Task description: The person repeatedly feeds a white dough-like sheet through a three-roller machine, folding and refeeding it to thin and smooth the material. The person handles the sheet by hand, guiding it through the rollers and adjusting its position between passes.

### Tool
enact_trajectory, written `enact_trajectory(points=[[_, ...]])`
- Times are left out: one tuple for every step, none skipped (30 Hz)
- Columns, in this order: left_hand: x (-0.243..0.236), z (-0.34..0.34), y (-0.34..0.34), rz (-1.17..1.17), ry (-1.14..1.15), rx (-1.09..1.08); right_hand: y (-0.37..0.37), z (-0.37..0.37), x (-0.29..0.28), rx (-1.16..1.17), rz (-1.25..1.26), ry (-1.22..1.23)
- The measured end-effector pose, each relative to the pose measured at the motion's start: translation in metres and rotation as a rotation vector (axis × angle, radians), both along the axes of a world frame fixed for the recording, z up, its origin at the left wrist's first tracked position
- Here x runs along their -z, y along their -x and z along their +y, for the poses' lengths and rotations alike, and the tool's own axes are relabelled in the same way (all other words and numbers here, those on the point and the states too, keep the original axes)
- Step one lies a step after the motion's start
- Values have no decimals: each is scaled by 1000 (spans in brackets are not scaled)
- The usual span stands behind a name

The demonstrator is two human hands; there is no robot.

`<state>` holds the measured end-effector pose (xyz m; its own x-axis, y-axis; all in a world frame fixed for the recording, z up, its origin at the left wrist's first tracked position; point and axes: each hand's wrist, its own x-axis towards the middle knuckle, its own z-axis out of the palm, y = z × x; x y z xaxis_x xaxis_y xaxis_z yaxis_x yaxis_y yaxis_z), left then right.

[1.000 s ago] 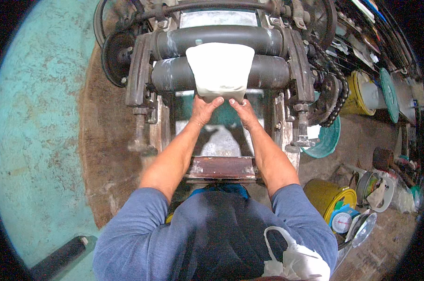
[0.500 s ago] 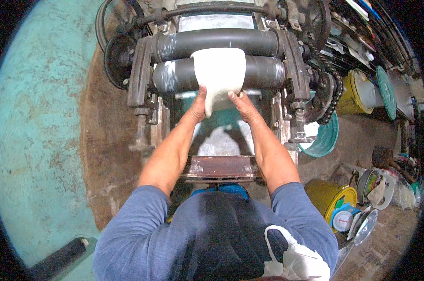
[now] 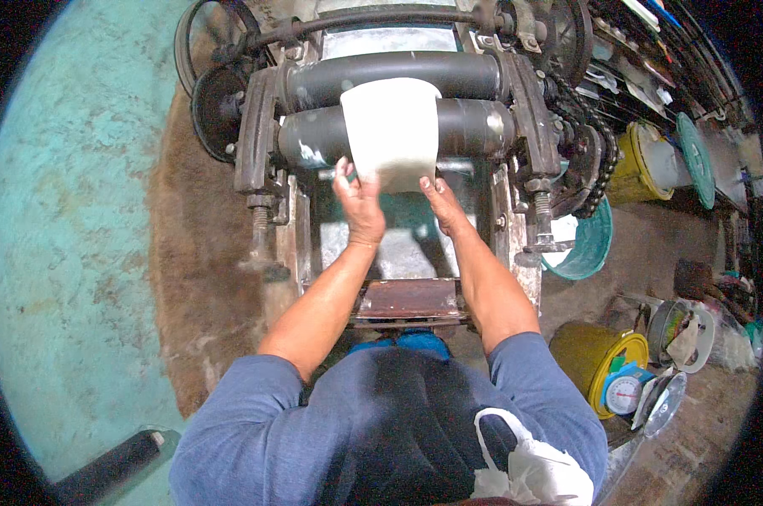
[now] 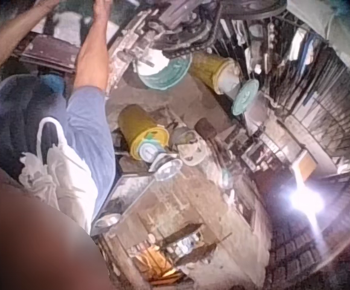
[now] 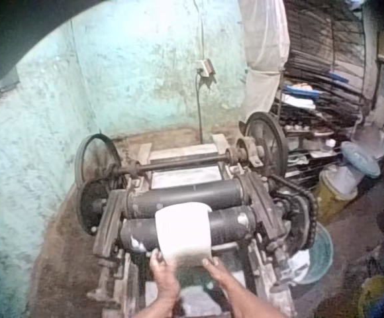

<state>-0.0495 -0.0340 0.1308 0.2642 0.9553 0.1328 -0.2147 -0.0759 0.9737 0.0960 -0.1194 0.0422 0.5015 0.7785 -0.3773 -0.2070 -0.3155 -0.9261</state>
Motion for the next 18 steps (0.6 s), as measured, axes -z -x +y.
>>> enact_trajectory(points=[[25,12,4,76,38,-103,1,-6,5,58,103,-47],[43,23,18,108,158,-47,11,-7,-10,102,213,-98],[46,27,22,138,283,27,15,-9,-17,164,319,-146],[49,27,19,133,337,0,14,-7,-7,301,341,-84],[41,26,13,129,390,-29,14,-4,-8,311,332,-111],[37,27,8,126,443,-58,14,-1,-10,321,323,-137],[52,32,5,116,512,-66,15,3,-11,331,314,-162],[78,39,5,102,577,-88,20,11,-23,398,379,-188],[96,42,1,87,643,-91,16,14,-12,418,391,-171],[100,43,-3,87,623,-76,10,21,8,438,401,-163],[100,44,-6,90,596,-47,7,26,14,459,417,-142],[100,46,-11,94,569,-19,2,31,20,481,403,-138],[100,49,-18,97,541,9,-3,38,25,503,390,-135],[129,64,-18,40,544,-35,3,52,21,492,386,-134],[115,59,-27,20,584,-37,2,58,18,517,368,-131],[100,55,-36,-1,625,-39,5,63,15,571,363,-255],[85,51,-43,-24,661,-44,3,66,21,556,405,-251],[85,51,-49,-64,627,-5,0,72,31,538,446,-249]])
